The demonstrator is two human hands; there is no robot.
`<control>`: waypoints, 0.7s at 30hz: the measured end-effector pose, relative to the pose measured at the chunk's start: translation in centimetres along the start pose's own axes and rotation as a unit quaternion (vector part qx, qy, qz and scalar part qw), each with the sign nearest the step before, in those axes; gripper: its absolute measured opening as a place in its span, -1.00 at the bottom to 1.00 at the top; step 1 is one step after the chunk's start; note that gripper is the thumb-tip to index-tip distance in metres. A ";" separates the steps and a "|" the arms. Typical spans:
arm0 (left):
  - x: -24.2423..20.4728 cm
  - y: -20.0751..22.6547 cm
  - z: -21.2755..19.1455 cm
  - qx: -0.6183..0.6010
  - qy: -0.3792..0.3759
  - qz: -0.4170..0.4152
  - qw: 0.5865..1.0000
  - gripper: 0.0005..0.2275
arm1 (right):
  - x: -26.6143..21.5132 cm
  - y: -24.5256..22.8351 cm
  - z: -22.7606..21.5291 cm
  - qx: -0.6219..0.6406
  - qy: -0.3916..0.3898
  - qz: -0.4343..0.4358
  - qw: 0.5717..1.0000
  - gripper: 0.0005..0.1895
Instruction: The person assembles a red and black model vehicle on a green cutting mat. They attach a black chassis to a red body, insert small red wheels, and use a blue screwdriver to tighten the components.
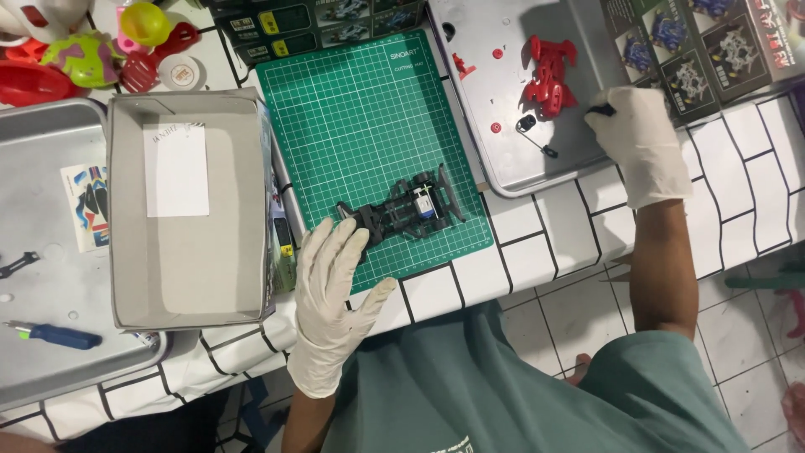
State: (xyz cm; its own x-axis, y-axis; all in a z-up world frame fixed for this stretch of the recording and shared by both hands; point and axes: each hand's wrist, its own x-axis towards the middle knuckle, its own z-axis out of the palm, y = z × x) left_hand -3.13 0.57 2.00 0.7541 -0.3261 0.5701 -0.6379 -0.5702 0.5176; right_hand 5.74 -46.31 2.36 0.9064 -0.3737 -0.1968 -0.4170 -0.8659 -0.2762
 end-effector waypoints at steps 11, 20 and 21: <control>-0.1 0.9 -0.6 -0.029 0.030 0.002 0.999 -0.58 | -3.1 -3.1 -0.4 0.177 0.096 -0.060 0.978 -0.75; 1.7 2.0 1.7 -0.146 0.049 -0.027 0.988 -0.37 | -12.1 -12.5 1.0 0.563 0.003 -0.097 0.821 -0.71; 1.9 2.4 2.4 -0.183 0.081 -0.063 0.978 -0.43 | -12.7 -13.0 1.9 0.580 -0.002 -0.125 0.805 -0.67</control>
State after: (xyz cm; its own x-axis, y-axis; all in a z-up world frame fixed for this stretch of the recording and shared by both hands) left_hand -2.83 -3.27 2.79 0.8150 -0.1306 0.5645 -0.5765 -0.2815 0.7671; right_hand -0.52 -29.67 6.69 0.9726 -0.2326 -0.0010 -0.0056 -0.0190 -0.9998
